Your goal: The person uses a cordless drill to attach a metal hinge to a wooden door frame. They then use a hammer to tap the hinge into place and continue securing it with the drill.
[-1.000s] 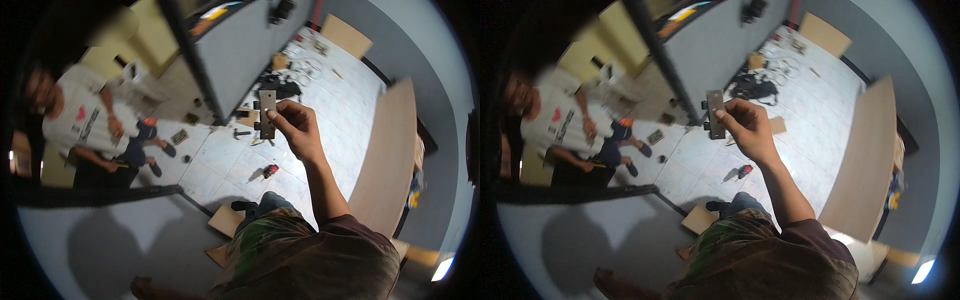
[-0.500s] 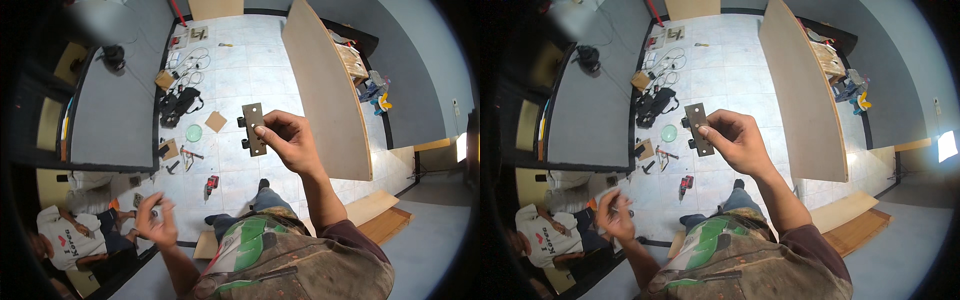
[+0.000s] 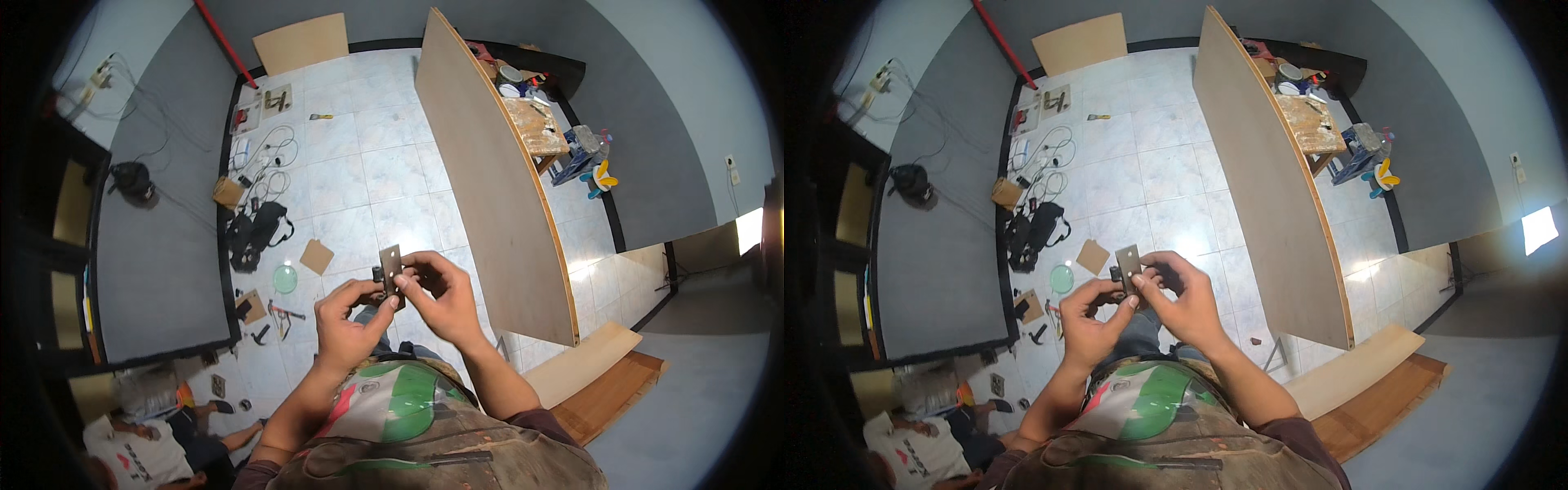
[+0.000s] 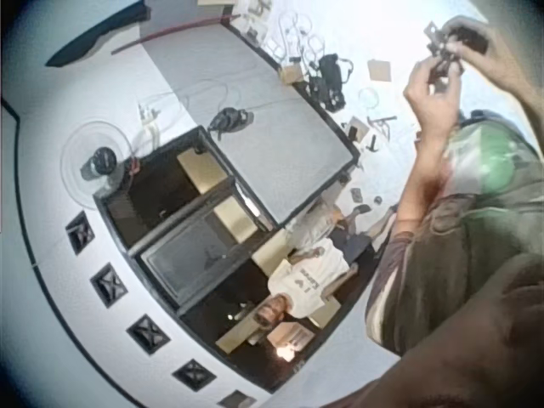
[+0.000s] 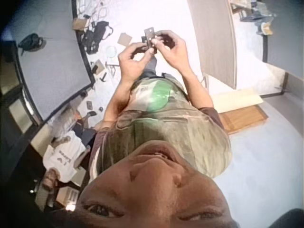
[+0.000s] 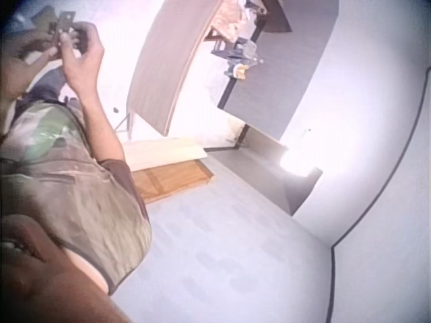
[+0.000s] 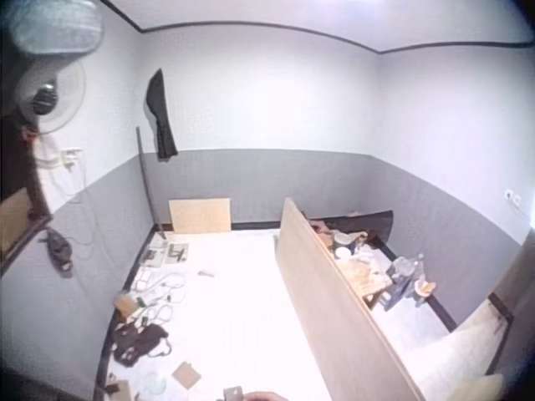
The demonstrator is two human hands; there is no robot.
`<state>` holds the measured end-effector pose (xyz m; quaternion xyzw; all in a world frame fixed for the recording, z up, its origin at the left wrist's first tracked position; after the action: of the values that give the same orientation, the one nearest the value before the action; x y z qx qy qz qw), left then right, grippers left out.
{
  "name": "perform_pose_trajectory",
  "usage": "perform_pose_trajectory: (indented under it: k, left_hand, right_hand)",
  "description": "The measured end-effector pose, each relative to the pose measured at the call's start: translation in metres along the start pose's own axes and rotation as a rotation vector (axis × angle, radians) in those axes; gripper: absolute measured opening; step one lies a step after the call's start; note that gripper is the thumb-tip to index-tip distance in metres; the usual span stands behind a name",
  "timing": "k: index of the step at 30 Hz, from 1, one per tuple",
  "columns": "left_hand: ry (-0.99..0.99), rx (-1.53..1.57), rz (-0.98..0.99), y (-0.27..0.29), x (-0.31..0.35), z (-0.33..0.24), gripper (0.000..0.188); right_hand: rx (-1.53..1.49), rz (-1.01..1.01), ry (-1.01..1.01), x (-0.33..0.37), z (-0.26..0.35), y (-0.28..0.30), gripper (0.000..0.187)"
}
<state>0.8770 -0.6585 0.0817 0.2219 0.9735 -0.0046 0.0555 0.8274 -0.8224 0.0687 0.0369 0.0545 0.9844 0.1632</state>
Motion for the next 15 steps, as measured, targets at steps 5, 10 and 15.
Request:
perform_pose_trajectory:
  k: [5, 10, 15]
  left_hand:
    - [-0.124, -0.198, 0.092, -0.011, -0.078, 0.038, 0.022]
    - [-0.280, -0.230, 0.278, -0.036, -0.150, 0.049, 0.023]
    - [-0.512, -0.268, 0.353, -0.059, -0.219, 0.035, 0.027]
  right_hand:
    - [0.253, -0.160, -0.055, -0.048, -0.026, 0.012, 0.044]
    - [0.360, -0.302, -0.115, -0.113, -0.023, 0.029, 0.040]
    - [0.380, -0.492, -0.070, -0.177, 0.004, 0.054, 0.032]
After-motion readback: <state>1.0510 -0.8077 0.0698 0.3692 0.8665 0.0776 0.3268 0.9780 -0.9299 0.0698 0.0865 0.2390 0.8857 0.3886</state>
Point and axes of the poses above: each hand's wrist, its own x-axis away from the middle knuckle, its own y-axis out of the back of the hand, z = x × y, the point moved 10 cm from there along -x, towards the middle knuckle, and after that the axes turned 13 degrees about x, right-handed, at the moved point
